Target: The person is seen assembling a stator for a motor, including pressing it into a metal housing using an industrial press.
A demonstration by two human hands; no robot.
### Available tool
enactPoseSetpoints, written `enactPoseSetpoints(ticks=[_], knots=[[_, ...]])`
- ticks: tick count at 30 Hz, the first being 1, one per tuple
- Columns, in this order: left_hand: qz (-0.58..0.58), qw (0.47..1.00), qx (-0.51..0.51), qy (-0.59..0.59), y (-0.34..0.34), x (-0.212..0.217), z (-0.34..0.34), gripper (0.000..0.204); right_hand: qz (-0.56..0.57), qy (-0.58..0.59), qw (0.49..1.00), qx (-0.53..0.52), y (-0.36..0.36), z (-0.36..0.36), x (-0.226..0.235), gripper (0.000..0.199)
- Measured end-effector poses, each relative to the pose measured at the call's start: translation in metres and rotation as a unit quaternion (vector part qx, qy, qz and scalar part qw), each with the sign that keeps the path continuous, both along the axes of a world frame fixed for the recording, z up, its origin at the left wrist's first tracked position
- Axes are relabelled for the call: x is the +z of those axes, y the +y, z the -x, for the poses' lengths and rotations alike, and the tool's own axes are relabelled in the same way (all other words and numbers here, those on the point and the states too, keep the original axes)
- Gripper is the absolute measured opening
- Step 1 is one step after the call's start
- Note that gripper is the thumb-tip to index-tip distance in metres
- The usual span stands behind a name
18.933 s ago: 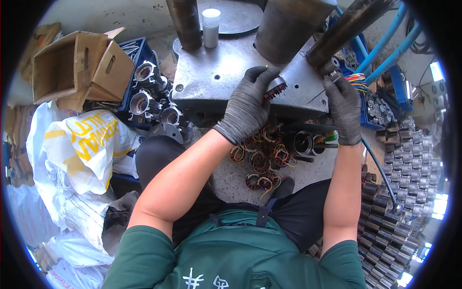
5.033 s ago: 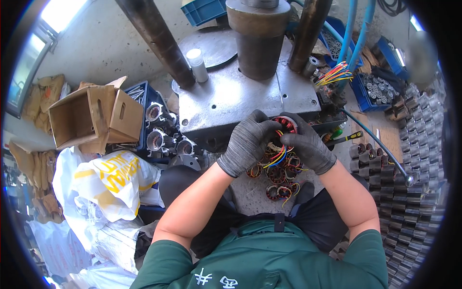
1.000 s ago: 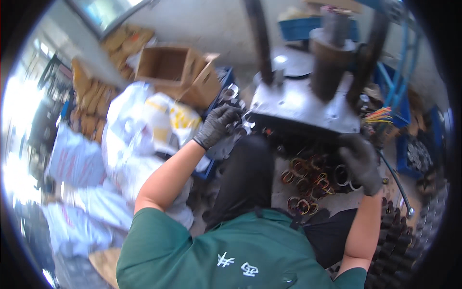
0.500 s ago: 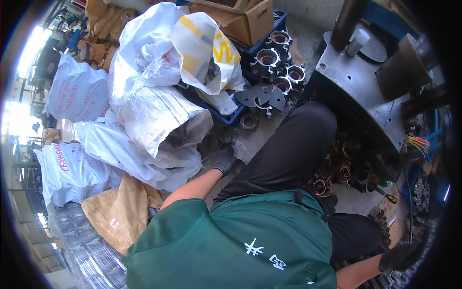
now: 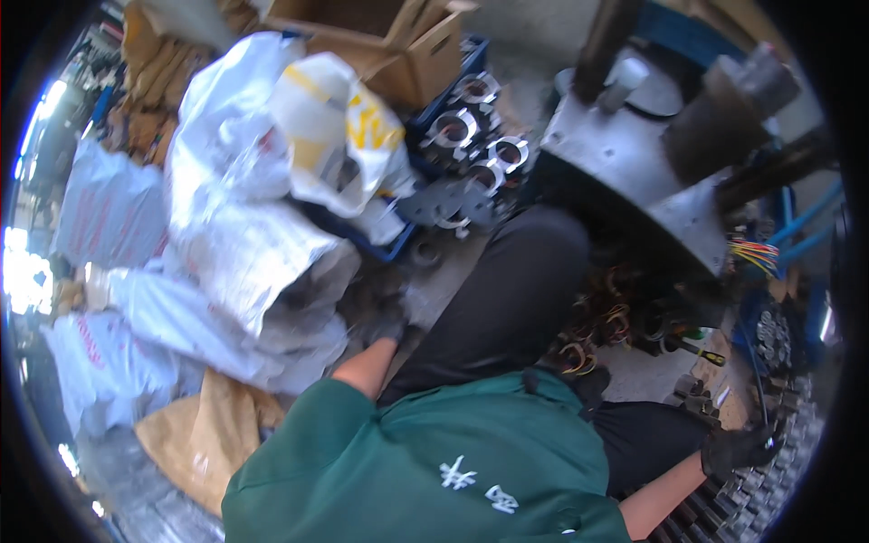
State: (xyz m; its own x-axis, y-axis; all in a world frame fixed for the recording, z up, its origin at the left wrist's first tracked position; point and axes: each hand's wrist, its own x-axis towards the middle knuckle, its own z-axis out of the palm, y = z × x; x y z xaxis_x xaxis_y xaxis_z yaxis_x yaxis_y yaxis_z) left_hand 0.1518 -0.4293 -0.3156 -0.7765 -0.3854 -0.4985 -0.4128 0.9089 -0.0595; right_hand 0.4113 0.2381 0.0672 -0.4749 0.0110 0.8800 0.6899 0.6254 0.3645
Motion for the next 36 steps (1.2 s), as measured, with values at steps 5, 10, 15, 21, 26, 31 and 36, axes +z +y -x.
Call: enactPoseSetpoints(ticks=[5, 10, 15, 21, 26, 31, 36], knots=[[-0.067, 0.994, -0.045, 0.073, -0.014, 0.021, -0.010, 0.085, 0.174, 0.356, 0.906, 0.149, 0.064, 0.052, 0.013, 0.033], [-0.179, 0.969, 0.005, 0.170, -0.030, 0.058, -0.006, 0.075, 0.215, 0.480, 0.836, 0.158, 0.108, 0.108, 0.051, 0.045], [-0.358, 0.889, 0.179, 0.223, -0.023, 0.085, 0.060, 0.055, 0.282, 0.504, 0.766, 0.281, 0.107, 0.146, 0.077, 0.067], [-0.757, 0.586, 0.082, 0.276, 0.069, 0.182, 0.192, 0.062, 0.282, 0.537, 0.732, 0.310, 0.104, 0.157, 0.068, 0.075], [-0.944, 0.321, -0.006, 0.080, 0.187, 0.326, 0.257, 0.069, 0.321, 0.532, 0.715, 0.321, 0.098, 0.157, 0.064, 0.072], [-0.949, 0.305, 0.064, -0.036, 0.334, 0.402, 0.268, 0.072, 0.323, 0.557, 0.680, 0.349, 0.087, 0.166, 0.065, 0.064], [-0.881, 0.384, -0.264, 0.086, 0.451, 0.473, 0.227, 0.073, 0.293, 0.556, 0.701, 0.337, 0.084, 0.170, 0.066, 0.064]])
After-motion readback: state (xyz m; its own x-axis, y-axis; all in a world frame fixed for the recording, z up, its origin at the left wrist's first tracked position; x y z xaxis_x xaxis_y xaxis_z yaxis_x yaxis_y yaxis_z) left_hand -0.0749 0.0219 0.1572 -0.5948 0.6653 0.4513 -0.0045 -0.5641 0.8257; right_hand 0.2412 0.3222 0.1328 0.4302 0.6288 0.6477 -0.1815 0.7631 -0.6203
